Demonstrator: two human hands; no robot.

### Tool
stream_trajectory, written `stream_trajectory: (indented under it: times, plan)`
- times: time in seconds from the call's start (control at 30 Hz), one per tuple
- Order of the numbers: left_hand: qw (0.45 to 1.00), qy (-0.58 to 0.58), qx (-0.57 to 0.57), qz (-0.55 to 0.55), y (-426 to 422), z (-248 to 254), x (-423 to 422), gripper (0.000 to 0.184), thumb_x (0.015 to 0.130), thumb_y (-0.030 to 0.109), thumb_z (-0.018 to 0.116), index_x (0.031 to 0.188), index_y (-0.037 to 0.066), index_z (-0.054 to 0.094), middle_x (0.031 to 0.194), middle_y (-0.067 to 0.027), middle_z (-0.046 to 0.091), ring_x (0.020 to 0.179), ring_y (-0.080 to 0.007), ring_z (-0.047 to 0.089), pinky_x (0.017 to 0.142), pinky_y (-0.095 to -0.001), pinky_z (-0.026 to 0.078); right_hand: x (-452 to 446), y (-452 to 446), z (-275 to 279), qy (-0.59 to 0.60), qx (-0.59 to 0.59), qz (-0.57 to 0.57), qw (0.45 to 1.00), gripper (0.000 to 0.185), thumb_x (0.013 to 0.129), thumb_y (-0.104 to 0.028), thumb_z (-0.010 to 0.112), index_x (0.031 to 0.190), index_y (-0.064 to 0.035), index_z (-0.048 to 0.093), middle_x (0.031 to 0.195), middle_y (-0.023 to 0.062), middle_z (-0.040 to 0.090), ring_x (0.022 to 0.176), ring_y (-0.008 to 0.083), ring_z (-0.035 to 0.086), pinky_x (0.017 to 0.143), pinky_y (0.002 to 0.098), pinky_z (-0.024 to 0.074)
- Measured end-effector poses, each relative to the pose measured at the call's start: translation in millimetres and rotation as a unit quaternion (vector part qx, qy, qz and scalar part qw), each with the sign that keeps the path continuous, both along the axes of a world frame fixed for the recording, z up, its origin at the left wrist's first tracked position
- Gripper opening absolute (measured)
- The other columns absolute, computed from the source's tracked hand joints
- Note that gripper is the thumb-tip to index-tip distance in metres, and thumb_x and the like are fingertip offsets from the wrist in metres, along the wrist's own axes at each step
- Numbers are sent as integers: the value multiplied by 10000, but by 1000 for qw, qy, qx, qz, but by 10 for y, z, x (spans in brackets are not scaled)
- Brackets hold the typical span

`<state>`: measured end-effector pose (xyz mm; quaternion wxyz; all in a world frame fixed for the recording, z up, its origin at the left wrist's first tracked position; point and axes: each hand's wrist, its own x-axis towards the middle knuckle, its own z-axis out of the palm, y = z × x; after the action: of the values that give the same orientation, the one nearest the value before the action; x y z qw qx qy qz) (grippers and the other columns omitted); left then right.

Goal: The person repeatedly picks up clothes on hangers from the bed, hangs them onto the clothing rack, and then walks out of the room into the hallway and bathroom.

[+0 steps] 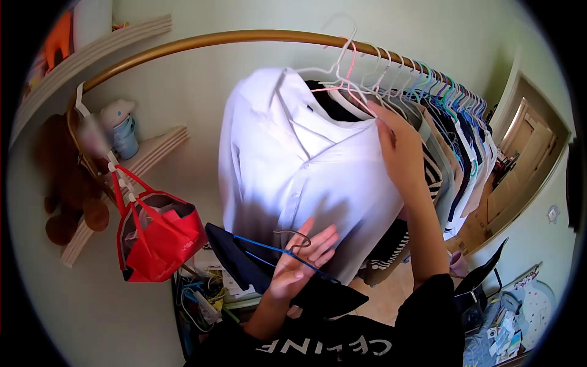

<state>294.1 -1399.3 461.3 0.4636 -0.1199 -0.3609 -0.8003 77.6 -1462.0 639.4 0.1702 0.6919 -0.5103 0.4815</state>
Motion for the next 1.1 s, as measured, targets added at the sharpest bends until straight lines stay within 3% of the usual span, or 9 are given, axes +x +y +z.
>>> stream_trajectory:
  times: [0.1,0.13,0.23,0.37,0.47,0.53,0.6,0.8,1.1]
  plan:
    - [1000,2,1,11,-28,-37,26,981,776,195,651,1503,60,6,1507,-304,149,1410,-400,197,1135,-442,216,-51,-31,-173,62,37,-86,994,291,927,-45,511,1204,-65,599,1034,155,659,951,313,632,841,340,476]
    - [1000,-3,2,16,-40,-49,39,988,773,207,657,1503,58,9,1506,-306,151,1410,-400,199,1134,-442,218,-54,5,-215,78,18,-118,990,318,900,-87,538,1200,-160,613,1061,125,641,928,298,623,796,386,497]
    - [1000,-20,8,20,-66,-31,85,992,771,218,661,1502,55,10,1508,-301,152,1412,-399,191,1135,-441,213,-17,172,-201,115,84,-241,960,341,880,-77,544,1207,-150,611,1095,101,624,978,277,595,801,371,495]
    - [1000,1,-14,28,-137,-93,58,926,805,170,622,1502,60,23,1499,-304,184,1410,-406,197,1131,-449,201,39,525,-303,210,-76,-161,961,416,807,-71,635,1219,-65,574,1127,110,606,1054,320,551,825,382,485]
    - [999,-24,-14,31,-167,-91,64,965,784,193,638,1499,53,6,1502,-301,174,1412,-404,192,1135,-446,203,91,1033,-848,127,164,25,978,433,828,-199,685,1228,-78,569,1123,127,619,1029,323,587,860,390,480]
    - [999,-30,-11,33,-194,-130,45,977,775,198,642,1498,52,2,1495,-304,191,1410,-407,194,1138,-447,202,282,1290,-1157,64,310,187,930,558,820,-327,703,1316,-154,511,1107,116,630,974,307,619,791,384,504]
    - [999,-36,0,26,-215,-129,3,974,777,197,642,1497,51,4,1489,-303,207,1408,-408,201,1138,-450,200,393,1460,-1490,85,464,143,870,534,893,-292,608,1372,-157,413,951,112,654,794,320,648,641,403,510]
    - [998,-64,-22,6,-196,-20,-118,987,801,229,667,1500,49,-5,1502,-275,206,1411,-382,209,1130,-427,203,266,1453,-1627,91,269,26,958,534,795,-20,579,1310,-147,514,865,68,650,710,260,632,604,350,507]
    - [996,-79,-16,22,-198,-205,18,963,795,244,677,1502,42,54,1531,-251,141,1418,-369,192,1135,-441,192,158,1080,-703,111,-6,-121,986,438,764,70,582,1159,-109,648,875,94,629,734,266,624,637,322,504]
